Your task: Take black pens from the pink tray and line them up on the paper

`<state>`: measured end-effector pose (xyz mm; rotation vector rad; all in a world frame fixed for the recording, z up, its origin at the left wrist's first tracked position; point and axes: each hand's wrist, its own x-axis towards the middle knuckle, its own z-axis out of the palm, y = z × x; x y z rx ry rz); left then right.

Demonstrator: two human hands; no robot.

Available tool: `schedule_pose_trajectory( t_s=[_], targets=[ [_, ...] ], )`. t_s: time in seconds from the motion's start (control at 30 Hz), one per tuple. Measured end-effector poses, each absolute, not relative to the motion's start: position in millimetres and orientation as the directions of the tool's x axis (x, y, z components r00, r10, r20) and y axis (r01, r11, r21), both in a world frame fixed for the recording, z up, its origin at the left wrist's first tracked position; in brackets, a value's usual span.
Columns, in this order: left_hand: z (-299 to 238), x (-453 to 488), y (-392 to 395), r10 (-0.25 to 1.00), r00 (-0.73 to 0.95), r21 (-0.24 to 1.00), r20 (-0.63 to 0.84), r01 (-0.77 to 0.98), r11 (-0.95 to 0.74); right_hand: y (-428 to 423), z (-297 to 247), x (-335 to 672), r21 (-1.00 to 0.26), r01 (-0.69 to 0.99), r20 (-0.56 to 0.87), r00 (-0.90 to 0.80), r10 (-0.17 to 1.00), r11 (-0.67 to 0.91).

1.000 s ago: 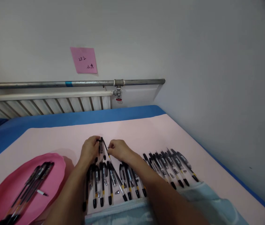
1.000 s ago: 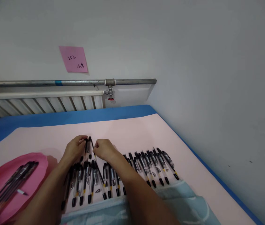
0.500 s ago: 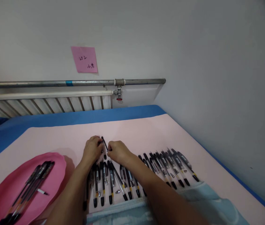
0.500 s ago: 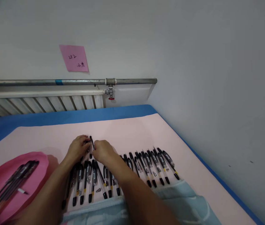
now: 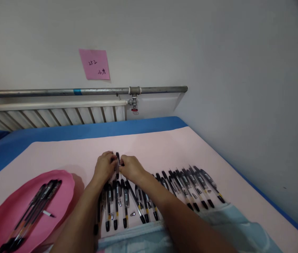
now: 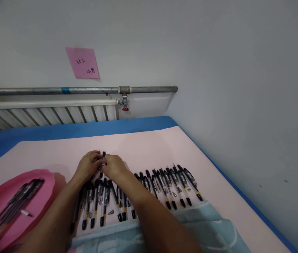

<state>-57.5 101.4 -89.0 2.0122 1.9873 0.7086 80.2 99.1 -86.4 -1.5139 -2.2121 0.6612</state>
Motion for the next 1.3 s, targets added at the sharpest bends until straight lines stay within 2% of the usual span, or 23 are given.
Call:
schedule_pose_trajectory(
  t_s=[0.3,0.5,0.77,0.97,1.3],
  targets=[
    [-87.0,-58.9,99.8,0.982,-0.064,0.529,0.176,0.848,-0.04,94.0,-66.9,98.8,-0.518,0.792,-0.106,-0.433,0.895,0.322],
    [-85.4,-59.3,98.4,0.982,-0.081,0.549,0.168,0.836,-0.025,91.0,-58.3,101.5,-0.533,0.791,-0.162,-0.444,0.881,0.3],
    [-87.8,-59.9,99.4,0.983,-0.076,0.566,0.169,0.824,-0.034,102.4,-67.2,99.0,-0.655,0.736,-0.065,-0.28,0.958,0.171],
    [-86.0,-60.1,99.1,0.983,-0.07,0.569,0.169,0.821,-0.039,106.6,-68.4,96.0,-0.735,0.644,0.022,-0.289,0.957,0.211],
    [-86.3,-59.6,99.2,0.984,-0.092,0.596,0.15,0.803,-0.016,106.3,-75.3,94.0,-0.772,0.579,0.098,-0.299,0.949,0.263]
  ],
)
